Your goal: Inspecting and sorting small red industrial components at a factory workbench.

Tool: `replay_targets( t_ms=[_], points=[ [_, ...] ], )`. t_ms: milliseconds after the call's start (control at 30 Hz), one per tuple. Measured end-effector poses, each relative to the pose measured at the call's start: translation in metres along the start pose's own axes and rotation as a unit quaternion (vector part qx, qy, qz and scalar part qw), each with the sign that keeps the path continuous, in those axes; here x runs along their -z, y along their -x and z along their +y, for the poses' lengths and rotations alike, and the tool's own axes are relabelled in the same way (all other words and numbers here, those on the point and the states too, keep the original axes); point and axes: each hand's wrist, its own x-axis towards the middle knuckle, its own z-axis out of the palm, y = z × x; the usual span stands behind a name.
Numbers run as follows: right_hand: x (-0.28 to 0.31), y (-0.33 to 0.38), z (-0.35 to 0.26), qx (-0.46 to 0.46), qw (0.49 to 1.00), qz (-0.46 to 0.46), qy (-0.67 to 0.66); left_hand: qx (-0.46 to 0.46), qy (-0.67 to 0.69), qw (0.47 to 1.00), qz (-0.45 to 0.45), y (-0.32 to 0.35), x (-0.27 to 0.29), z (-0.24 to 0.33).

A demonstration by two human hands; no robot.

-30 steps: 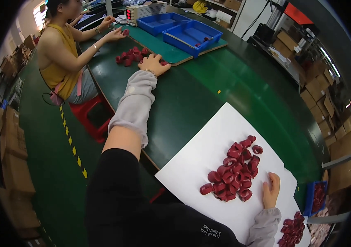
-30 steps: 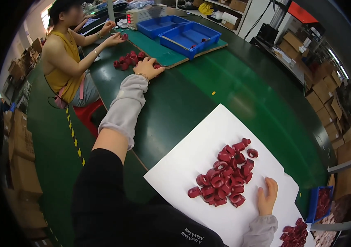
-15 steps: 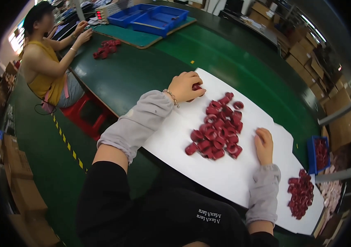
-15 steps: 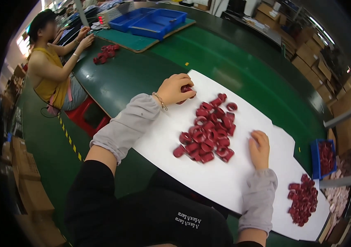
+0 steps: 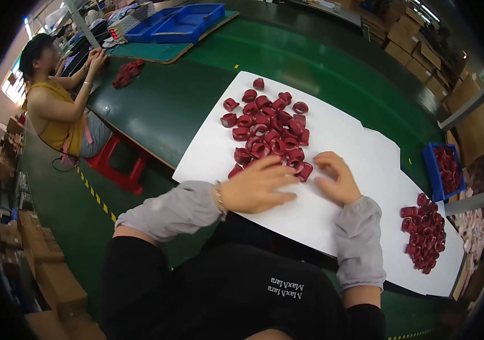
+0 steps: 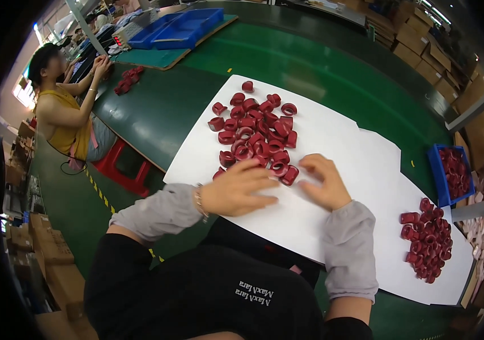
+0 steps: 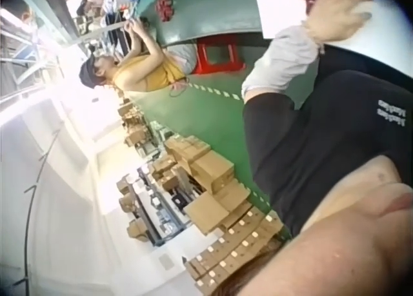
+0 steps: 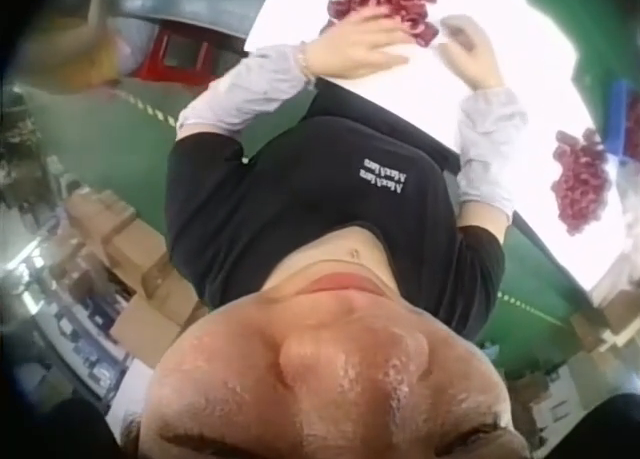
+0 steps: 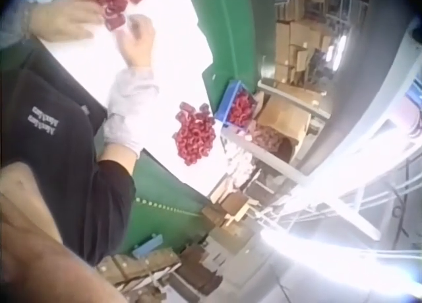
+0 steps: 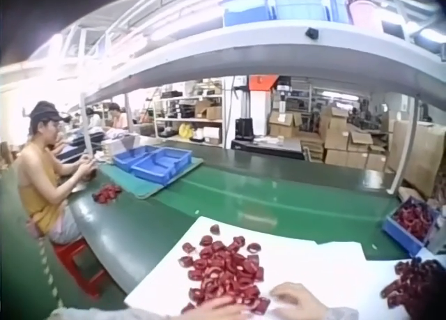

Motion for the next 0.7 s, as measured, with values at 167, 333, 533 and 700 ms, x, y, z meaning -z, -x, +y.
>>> replay_targets(
  t_ms=[167,333,533,700],
  points=[
    [-0.024,0.004,-0.017,0.114,0.979,0.011,0.169,0.010,-0.100,0.995,-0.024,-0.003,-0.019,-0.012],
    [-0.028,0.009,-0.005,0.069,0.976,0.092,0.183,-0.053,-0.086,0.995,-0.009,0.004,-0.010,-0.035],
    [-0.010,0.021,0.008,-0.119,0.991,0.061,-0.011,-0.075,-0.095,0.992,0.019,0.016,0.003,-0.057],
    [0.017,0.029,0.025,-0.156,0.966,0.157,-0.132,0.005,0.169,0.984,0.052,-0.033,-0.021,-0.003]
  ],
)
